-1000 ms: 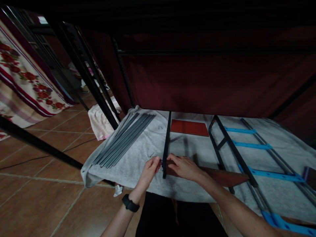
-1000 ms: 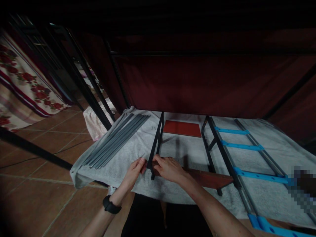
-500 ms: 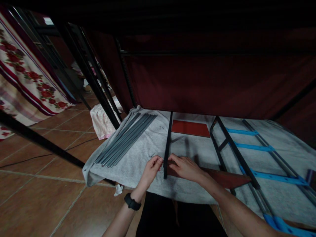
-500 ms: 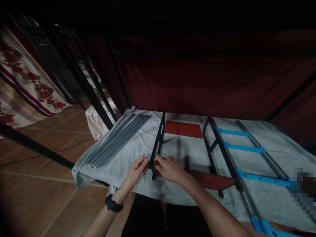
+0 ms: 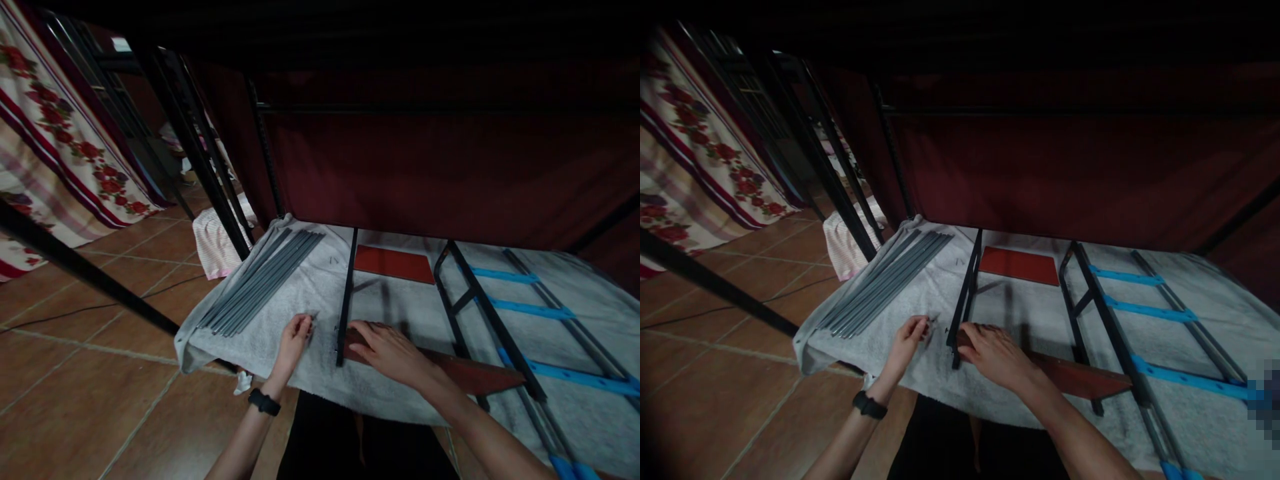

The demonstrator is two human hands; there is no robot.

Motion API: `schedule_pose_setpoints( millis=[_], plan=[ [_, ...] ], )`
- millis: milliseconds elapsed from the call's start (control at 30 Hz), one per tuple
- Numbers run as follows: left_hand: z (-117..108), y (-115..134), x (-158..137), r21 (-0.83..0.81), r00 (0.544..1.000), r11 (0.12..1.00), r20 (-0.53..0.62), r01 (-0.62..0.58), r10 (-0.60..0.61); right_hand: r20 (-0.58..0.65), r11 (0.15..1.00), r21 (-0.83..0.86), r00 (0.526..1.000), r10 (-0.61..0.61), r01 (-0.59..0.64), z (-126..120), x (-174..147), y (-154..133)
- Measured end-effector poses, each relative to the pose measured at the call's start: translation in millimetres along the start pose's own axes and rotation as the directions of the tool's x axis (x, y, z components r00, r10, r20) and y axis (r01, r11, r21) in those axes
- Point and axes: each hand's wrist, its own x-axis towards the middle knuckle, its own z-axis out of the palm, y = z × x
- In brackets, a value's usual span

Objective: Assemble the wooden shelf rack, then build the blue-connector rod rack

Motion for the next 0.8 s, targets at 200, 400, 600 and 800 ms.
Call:
schedule_pose_setpoints(
  millis=[200, 400, 600, 800],
  plan=[
    [-17, -50, 21, 0.48, 0.979, 0.869, -0.092, -0.118, 0.184, -0.216, 0.997, -0.062, 0.975, -0.054, 0.042, 10, -31, 12],
    [7, -41, 30, 0.612, 0.97, 0.756, 0.092, -0.232, 0.224, -0.308, 0.983, -0.159, 0.942, -0.136, 0.09, 31, -77, 22],
    [15, -19, 33, 0.282, 0.993, 0.959, -0.103, -0.028, 0.059, -0.365, 0.965, -0.188, 0.9, -0.239, 0.18, 52, -111, 16],
    [9, 72, -45, -0.015, 0.97, 0.993, -0.219, -0.115, 0.109, -0.427, 0.975, 0.185, 0.904, -0.029, 0.119, 44, -112, -7]
  ],
)
